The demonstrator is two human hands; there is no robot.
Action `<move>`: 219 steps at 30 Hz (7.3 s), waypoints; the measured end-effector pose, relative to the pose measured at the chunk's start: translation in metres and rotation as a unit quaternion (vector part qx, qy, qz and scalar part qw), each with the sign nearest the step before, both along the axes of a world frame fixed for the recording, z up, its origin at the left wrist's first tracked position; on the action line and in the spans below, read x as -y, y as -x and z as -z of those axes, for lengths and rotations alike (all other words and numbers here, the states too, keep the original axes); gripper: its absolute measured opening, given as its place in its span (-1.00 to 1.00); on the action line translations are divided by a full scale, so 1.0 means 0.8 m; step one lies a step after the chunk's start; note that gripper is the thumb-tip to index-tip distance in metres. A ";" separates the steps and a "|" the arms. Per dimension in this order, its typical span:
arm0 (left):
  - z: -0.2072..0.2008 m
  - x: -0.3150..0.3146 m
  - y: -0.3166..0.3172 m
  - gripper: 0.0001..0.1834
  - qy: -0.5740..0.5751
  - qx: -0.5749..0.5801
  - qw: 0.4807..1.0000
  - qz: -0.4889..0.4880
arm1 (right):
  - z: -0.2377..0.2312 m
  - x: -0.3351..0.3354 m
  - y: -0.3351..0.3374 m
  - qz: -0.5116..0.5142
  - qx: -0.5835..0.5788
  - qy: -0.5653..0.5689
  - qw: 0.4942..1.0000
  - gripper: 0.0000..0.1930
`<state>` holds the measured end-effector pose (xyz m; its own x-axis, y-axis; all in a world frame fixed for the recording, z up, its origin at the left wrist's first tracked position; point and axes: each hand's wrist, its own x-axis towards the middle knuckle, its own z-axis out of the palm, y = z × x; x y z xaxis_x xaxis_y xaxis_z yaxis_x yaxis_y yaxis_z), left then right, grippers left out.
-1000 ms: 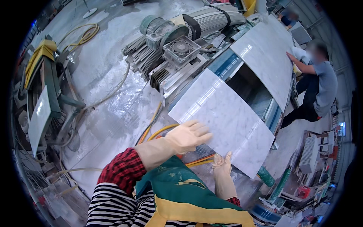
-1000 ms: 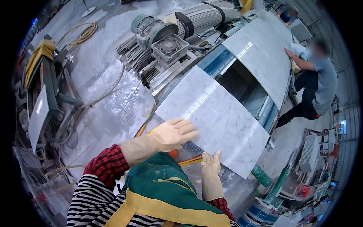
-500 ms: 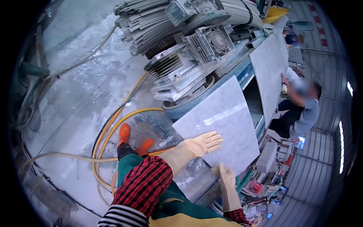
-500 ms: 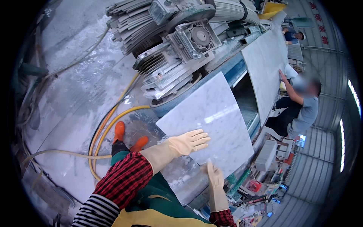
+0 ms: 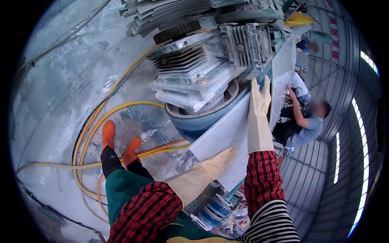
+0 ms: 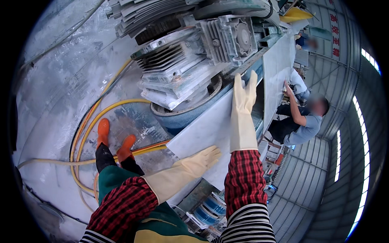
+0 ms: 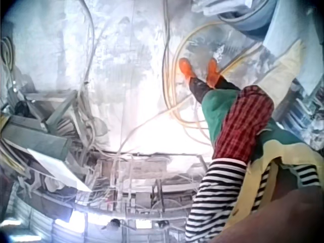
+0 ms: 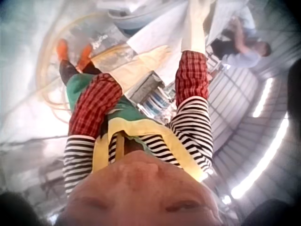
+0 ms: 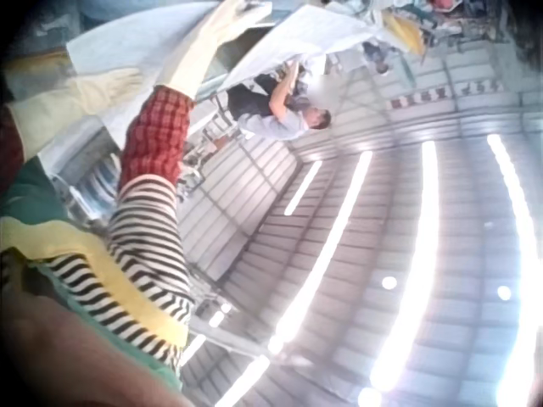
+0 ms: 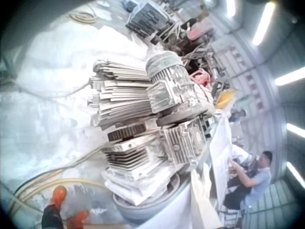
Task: The person feeds large rectangular stone tiles into a processing machine, guiding them through rollers and a cutting mechanism. They handle the tiles by hand, wearing gloves, and stack the processed pieces on a nearby surface.
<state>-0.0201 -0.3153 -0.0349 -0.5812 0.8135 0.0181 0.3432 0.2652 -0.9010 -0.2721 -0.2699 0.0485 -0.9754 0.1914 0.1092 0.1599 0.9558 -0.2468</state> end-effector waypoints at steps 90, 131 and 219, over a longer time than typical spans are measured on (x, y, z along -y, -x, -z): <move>-0.120 0.034 -0.015 -0.57 0.438 -0.598 -0.664 -0.102 | -0.114 -0.089 -0.471 -0.131 0.166 -0.030 0.977 0.05; -0.298 0.025 0.063 -0.71 0.361 -0.716 -0.579 -0.148 | -0.228 -0.164 -0.398 0.029 0.229 -0.172 0.958 -0.50; -0.095 0.209 0.169 -0.57 0.790 -0.417 -0.446 -0.058 | -0.211 -0.115 -0.453 -0.019 0.114 -0.175 0.978 -0.39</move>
